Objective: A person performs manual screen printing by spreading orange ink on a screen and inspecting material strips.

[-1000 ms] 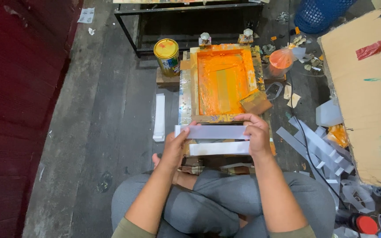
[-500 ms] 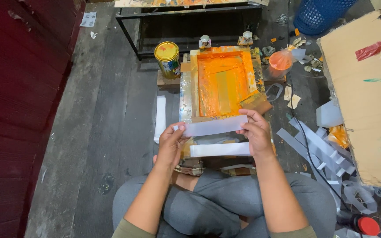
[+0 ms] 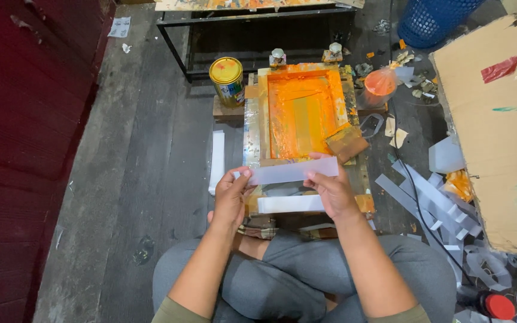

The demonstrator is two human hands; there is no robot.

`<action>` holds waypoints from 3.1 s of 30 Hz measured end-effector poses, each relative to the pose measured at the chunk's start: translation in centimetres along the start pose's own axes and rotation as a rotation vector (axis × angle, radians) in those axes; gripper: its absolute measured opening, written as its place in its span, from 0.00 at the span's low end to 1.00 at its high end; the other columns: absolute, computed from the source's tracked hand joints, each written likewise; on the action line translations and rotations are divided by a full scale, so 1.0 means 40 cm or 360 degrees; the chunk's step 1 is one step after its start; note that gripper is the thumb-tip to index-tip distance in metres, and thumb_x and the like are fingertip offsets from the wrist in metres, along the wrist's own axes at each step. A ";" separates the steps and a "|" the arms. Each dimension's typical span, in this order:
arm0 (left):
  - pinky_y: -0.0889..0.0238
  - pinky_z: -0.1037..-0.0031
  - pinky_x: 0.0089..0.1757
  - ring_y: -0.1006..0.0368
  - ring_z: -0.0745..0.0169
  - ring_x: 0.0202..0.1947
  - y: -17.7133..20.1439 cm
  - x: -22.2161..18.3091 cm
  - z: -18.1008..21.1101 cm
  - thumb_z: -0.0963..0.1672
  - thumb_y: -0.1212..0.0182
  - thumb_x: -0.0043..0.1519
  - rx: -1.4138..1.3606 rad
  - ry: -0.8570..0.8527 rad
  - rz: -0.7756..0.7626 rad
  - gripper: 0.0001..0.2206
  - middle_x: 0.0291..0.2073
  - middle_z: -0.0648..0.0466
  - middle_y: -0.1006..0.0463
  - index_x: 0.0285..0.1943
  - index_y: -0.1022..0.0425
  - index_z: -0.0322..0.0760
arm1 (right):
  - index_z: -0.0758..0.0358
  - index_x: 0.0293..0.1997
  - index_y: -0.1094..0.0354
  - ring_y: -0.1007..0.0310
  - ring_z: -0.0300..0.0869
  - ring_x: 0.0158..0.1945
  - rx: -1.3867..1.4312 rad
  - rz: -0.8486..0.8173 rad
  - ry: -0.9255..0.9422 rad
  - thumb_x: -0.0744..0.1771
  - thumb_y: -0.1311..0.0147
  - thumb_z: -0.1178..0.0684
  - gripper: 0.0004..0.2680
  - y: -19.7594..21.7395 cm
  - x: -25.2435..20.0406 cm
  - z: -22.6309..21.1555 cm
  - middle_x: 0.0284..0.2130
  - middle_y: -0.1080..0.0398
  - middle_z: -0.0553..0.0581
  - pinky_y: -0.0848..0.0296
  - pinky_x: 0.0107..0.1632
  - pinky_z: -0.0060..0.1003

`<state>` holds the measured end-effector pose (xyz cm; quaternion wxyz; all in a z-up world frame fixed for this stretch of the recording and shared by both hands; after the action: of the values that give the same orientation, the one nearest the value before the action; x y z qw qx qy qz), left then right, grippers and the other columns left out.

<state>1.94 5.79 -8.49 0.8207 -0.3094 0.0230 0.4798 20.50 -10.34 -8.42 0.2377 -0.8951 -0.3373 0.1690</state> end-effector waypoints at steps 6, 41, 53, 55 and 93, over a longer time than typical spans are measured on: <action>0.25 0.70 0.45 0.19 0.64 0.31 -0.011 -0.012 0.001 0.42 0.31 0.60 0.0007 0.0011 -0.0032 0.13 0.32 0.52 0.18 0.50 0.23 0.30 | 0.68 0.53 0.27 0.21 0.47 0.34 -0.0306 -0.0042 -0.0036 0.60 0.31 0.64 0.17 0.021 0.009 0.094 0.35 0.23 0.62 0.18 0.42 0.43; 0.36 0.84 0.35 0.32 0.76 0.28 -0.064 -0.054 0.033 0.40 0.26 0.56 0.0733 -0.0092 -0.0326 0.08 0.24 0.56 0.23 0.42 0.15 0.30 | 0.66 0.30 0.23 0.34 0.34 0.27 -0.0928 -0.0249 0.0070 0.60 0.33 0.58 0.04 -0.075 -0.030 -0.008 0.21 0.31 0.53 0.31 0.35 0.30; 0.34 0.81 0.37 0.27 0.74 0.31 -0.078 -0.077 -0.025 0.40 0.28 0.57 0.0881 0.0001 -0.0545 0.07 0.26 0.52 0.18 0.42 0.16 0.32 | 0.67 0.33 0.24 0.36 0.31 0.28 -0.0739 -0.0169 0.0317 0.62 0.37 0.63 0.02 -0.080 -0.044 -0.034 0.21 0.34 0.50 0.32 0.34 0.26; 0.33 0.81 0.37 0.27 0.73 0.31 -0.079 -0.080 -0.038 0.39 0.28 0.56 0.0898 0.0012 -0.0567 0.07 0.26 0.52 0.18 0.42 0.16 0.31 | 0.68 0.33 0.23 0.36 0.31 0.27 -0.0718 -0.0183 0.0326 0.62 0.38 0.64 0.02 -0.080 -0.045 -0.031 0.21 0.35 0.51 0.32 0.33 0.26; 0.28 0.74 0.45 0.23 0.61 0.37 -0.034 -0.034 -0.037 0.35 0.32 0.55 0.0383 0.0279 -0.0782 0.17 0.38 0.43 0.16 0.55 0.20 0.19 | 0.41 0.71 0.43 0.66 0.50 0.79 -0.3112 -0.0275 0.0660 0.55 0.30 0.36 0.37 0.108 0.214 -0.150 0.75 0.53 0.52 0.68 0.74 0.60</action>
<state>2.67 3.47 -8.59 0.9380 -0.2464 0.0751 0.2319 31.68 -9.21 -6.99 -0.5366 -0.6816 -0.3437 -0.3597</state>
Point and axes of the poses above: each hand's wrist, its own x-axis towards the middle knuckle, its own y-axis out of the back of the hand, z = x × y, the point moved 3 cm from there along x, towards the middle knuckle
